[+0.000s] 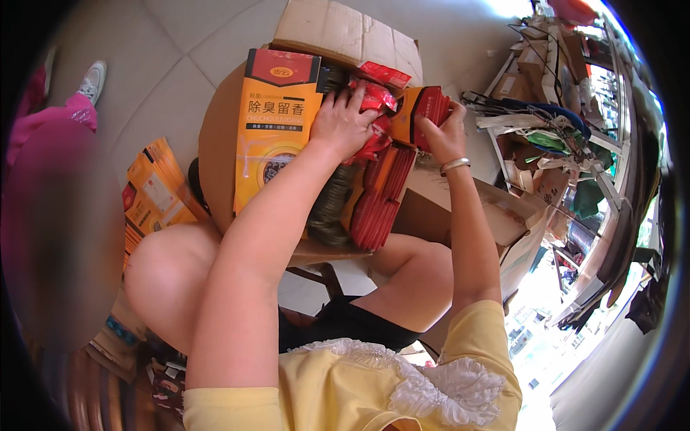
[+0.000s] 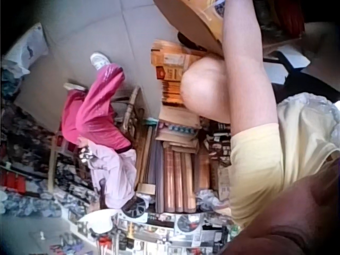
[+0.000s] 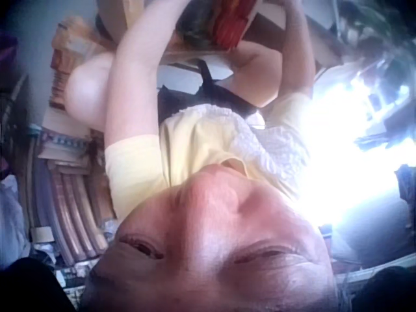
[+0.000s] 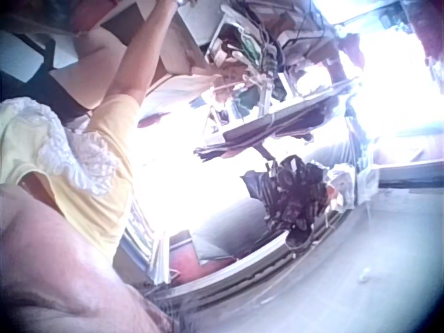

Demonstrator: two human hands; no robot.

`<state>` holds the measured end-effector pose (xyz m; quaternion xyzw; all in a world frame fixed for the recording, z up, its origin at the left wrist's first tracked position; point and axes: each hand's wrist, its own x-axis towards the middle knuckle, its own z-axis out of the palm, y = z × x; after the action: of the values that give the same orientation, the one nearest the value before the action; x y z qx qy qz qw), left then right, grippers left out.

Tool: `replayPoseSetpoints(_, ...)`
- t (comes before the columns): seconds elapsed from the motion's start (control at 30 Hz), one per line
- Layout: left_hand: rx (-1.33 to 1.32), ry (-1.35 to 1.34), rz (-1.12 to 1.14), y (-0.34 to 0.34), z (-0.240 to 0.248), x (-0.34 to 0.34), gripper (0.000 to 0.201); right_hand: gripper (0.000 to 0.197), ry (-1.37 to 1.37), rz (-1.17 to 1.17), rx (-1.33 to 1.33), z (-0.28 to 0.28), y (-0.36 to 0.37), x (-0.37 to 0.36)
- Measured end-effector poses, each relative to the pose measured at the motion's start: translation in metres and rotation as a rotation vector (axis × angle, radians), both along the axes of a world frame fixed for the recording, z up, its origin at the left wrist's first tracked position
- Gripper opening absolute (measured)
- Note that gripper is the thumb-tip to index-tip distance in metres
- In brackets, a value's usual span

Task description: The person organizes merchandise by placing packets and boxes into a larger container and then reviews a document.

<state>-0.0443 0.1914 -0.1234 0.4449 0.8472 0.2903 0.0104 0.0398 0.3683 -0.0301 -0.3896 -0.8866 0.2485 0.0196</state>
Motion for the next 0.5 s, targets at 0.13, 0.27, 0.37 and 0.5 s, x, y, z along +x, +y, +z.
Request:
replayPoseSetpoints(0.13,-0.065,-0.02,-0.001,-0.002,0.001,0.002,0.025,0.084,-0.052,0.105,0.142,-0.037,-0.004,0.006)
replayPoseSetpoints(0.27,-0.155,-0.084,0.006,0.011,0.012,0.008,0.029,0.093,-0.158,0.024,0.352,-0.078,-0.004,-0.002)
replayPoseSetpoints(0.37,-0.179,-0.12,0.035,0.001,0.019,0.013,0.03,0.09,-0.164,0.03,0.314,-0.083,-0.01,-0.004)
replayPoseSetpoints(0.5,-0.025,-0.156,0.011,-0.028,0.043,0.044,0.042,0.083,-0.038,-0.097,0.181,-0.084,-0.017,0.002)
